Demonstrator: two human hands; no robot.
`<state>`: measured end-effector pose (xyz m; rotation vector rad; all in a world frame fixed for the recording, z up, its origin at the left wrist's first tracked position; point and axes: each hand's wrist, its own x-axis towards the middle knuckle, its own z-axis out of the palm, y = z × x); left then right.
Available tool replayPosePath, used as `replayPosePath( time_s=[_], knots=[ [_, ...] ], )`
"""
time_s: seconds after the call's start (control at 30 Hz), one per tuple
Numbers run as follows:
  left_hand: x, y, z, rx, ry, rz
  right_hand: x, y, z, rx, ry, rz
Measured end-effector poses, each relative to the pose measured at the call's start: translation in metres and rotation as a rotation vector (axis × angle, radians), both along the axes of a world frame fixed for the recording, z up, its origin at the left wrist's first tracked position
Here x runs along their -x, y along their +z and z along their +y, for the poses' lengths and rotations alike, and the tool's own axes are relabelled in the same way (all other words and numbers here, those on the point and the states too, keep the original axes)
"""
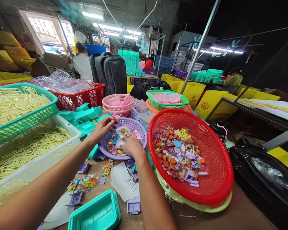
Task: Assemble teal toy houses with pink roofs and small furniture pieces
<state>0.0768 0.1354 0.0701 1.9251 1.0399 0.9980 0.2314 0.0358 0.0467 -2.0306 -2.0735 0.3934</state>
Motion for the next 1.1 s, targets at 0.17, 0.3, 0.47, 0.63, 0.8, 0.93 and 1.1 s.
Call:
replayPosePath(
  time_s=[0.17,0.3,0.47,0.63,0.8,0.93,1.1],
  knots=[
    [0.003,-0.001,0.001,0.039,-0.047,-0.028,0.015,0.007,-0.008,0.008,0.1,0.05],
    [0.004,-0.001,-0.004,0.017,-0.109,0.028,0.027,0.012,-0.018,-0.05,-0.024,0.072],
    [0.007,-0.001,-0.009,-0.06,-0.216,0.246,0.036,0.013,-0.018,-0.287,-0.253,0.209],
    [0.009,-0.001,-0.006,0.061,-0.384,0.244,0.032,0.005,-0.011,-0.345,-0.396,0.486],
    [-0.002,0.01,-0.018,0.115,-0.448,0.202,0.023,0.007,-0.015,-0.381,-0.395,0.642],
    [-0.01,0.016,-0.028,0.104,-0.458,0.165,0.015,0.007,-0.015,-0.43,-0.371,0.643],
    [-0.007,0.012,-0.029,0.102,-0.439,0.106,0.014,-0.002,-0.014,-0.455,-0.391,0.573]
  ],
)
